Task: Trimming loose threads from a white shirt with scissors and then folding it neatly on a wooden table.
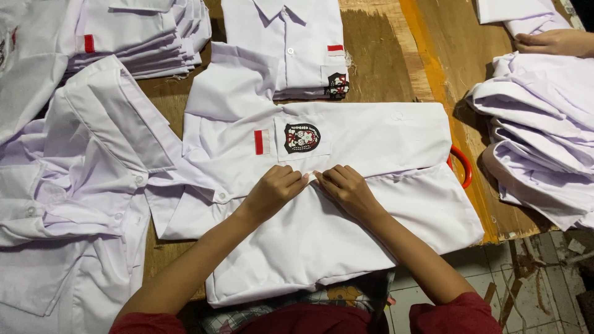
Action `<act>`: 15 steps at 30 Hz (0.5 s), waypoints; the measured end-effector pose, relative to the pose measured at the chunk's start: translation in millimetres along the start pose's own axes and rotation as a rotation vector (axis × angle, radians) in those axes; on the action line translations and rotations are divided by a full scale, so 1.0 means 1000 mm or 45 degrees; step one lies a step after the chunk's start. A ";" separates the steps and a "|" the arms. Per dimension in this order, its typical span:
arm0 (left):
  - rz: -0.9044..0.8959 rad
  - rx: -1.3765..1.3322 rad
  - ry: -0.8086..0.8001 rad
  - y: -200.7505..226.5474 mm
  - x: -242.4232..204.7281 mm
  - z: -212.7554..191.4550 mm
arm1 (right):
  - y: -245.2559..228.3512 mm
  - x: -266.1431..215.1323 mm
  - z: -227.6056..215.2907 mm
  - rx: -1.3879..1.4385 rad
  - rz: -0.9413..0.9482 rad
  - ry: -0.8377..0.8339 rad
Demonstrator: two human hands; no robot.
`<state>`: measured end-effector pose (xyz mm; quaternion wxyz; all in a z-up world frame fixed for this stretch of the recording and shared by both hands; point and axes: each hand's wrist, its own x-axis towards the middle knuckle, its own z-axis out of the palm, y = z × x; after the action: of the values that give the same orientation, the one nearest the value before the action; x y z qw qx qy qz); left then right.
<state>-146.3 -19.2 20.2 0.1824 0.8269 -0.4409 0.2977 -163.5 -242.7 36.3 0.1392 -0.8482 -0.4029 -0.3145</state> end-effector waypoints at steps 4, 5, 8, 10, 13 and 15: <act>0.035 -0.009 -0.002 0.000 -0.001 0.002 | -0.001 -0.005 0.005 0.051 0.053 -0.023; 0.064 0.002 0.011 -0.001 0.000 0.001 | -0.003 -0.003 0.005 0.027 0.060 -0.014; 0.089 0.003 0.029 -0.001 0.001 0.002 | -0.006 0.002 0.003 0.015 0.088 -0.006; 0.087 -0.011 0.034 0.000 0.003 -0.002 | -0.008 0.004 0.002 0.025 0.112 -0.007; 0.024 -0.032 0.021 0.002 0.009 -0.011 | -0.006 0.006 0.001 0.007 0.097 0.006; -0.082 -0.097 0.055 0.004 0.013 -0.013 | -0.003 0.004 0.000 -0.039 0.048 -0.005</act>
<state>-148.4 -21.8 38.4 0.2327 0.8265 -0.4210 0.2924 -164.0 -238.1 39.4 0.1313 -0.8584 -0.3821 -0.3161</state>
